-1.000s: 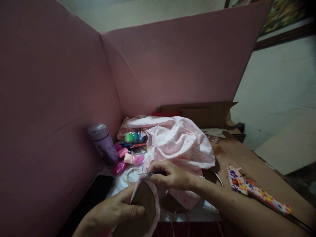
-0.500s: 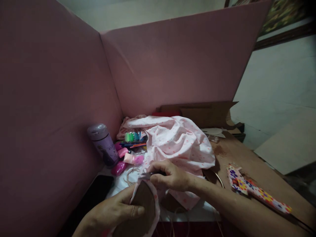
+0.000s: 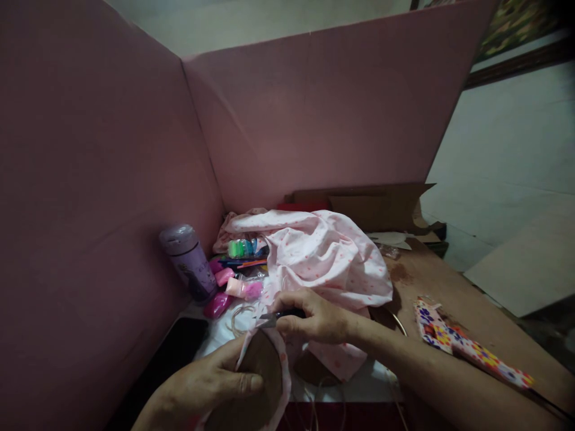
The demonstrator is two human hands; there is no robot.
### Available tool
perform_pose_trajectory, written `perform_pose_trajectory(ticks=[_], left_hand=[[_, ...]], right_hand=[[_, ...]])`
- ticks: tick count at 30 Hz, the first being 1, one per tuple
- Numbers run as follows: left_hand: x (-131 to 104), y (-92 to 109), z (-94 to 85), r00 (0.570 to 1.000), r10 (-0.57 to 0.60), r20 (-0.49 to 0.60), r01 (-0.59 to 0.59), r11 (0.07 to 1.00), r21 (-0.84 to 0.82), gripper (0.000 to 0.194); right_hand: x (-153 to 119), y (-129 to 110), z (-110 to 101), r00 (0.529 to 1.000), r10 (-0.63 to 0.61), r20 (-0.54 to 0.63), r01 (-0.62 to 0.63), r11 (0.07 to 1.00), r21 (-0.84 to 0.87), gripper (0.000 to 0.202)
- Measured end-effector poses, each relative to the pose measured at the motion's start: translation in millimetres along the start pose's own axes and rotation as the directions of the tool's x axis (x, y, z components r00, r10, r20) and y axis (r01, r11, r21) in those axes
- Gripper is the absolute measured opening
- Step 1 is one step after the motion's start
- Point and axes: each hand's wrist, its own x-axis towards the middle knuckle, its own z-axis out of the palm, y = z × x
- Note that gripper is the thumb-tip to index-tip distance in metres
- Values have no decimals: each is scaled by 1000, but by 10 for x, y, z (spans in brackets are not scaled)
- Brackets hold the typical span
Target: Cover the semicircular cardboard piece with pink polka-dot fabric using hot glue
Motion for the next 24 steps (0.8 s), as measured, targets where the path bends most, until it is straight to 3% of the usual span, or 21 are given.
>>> perform_pose_trajectory(ticks=[7, 11, 17, 21, 24], left_hand=[[-49, 1, -107, 999, 42, -5, -42, 999, 23, 43], [-38, 14, -67, 998, 26, 49, -26, 1000, -4, 44], [-33, 15, -25, 999, 25, 34, -23, 999, -36, 42], [-53, 13, -22, 999, 38, 39, -37, 999, -23, 42], [-73, 4, -13, 999, 40, 4, -40, 998, -38, 42]], right_hand=[[8, 70, -16, 1000, 13, 4, -13, 1000, -23, 18], [7, 48, -1, 1000, 16, -10, -16, 999, -37, 17], [6, 25, -12, 1000, 21, 7, -20, 999, -48, 17], [-46, 91, -79, 998, 69, 7, -68, 996, -60, 22], [-79, 120, -109, 995, 100, -10, -99, 994, 38, 34]])
